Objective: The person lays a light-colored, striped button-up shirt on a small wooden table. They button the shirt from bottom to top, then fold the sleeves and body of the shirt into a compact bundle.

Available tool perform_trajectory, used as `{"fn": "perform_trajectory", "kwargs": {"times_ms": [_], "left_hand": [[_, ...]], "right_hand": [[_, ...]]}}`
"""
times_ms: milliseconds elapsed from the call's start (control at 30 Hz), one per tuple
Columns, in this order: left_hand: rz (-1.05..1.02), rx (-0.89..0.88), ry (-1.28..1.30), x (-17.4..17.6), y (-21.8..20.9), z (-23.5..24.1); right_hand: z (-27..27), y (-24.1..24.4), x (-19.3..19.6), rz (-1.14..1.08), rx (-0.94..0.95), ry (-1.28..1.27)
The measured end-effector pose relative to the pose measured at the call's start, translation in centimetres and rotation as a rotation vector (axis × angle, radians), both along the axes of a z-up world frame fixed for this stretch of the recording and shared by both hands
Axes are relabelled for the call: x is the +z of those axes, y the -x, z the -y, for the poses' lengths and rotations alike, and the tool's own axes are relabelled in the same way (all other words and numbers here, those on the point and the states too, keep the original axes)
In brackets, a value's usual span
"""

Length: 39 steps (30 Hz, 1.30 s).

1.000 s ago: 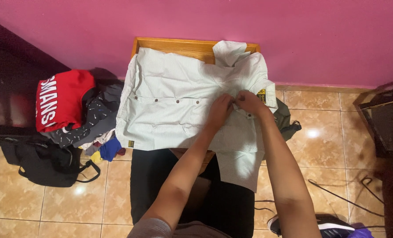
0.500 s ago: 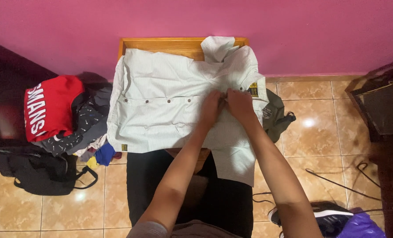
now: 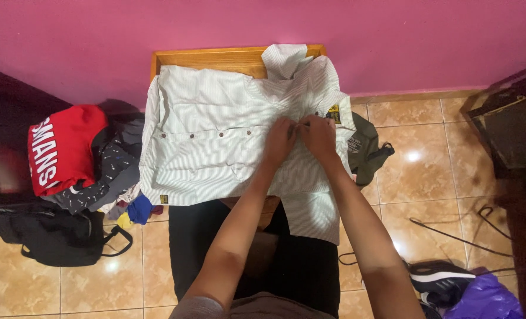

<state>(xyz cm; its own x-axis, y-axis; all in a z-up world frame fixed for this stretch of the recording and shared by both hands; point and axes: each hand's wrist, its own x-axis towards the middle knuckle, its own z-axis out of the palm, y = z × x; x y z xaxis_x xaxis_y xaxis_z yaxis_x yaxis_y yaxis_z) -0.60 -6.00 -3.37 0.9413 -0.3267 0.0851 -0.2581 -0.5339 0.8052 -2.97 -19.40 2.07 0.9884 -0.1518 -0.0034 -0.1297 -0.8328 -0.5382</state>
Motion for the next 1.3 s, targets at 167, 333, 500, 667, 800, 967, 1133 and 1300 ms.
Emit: {"fn": "perform_trajectory", "kwargs": {"times_ms": [167, 333, 500, 667, 800, 967, 1133, 1300], "left_hand": [[0.072, 0.020, -0.031, 2.2, 0.2, -0.2], [0.078, 0.043, -0.062, 2.3, 0.1, -0.8], [0.053, 0.042, -0.043, 1.0, -0.2, -0.7], [0.038, 0.063, 0.065, 0.4, -0.3, -1.0], [-0.008, 0.056, 0.123, 0.2, -0.5, -1.2], [-0.029, 0.073, 0.144, 0.8, 0.0, -1.3], [-0.039, 0.073, 0.228, 1.0, -0.2, -1.3], [0.049, 0.087, 0.227, 2.2, 0.3, -1.6]], "right_hand": [[0.3, -0.7, -0.6, 0.013, 0.012, 0.032], [1.2, -1.5, -1.0, -0.079, 0.044, 0.055], [0.9, -1.6, 1.8, -0.214, 0.052, -0.027], [1.2, -2.0, 2.4, -0.266, 0.018, -0.147], [2.0, -2.7, 0.7, -0.279, 0.045, -0.185], [1.8, -2.6, 2.1, -0.307, 0.045, -0.270], [2.9, -3.7, -1.4, -0.313, 0.037, -0.289], [2.6, -3.5, -2.1, -0.269, 0.007, -0.350]]}}
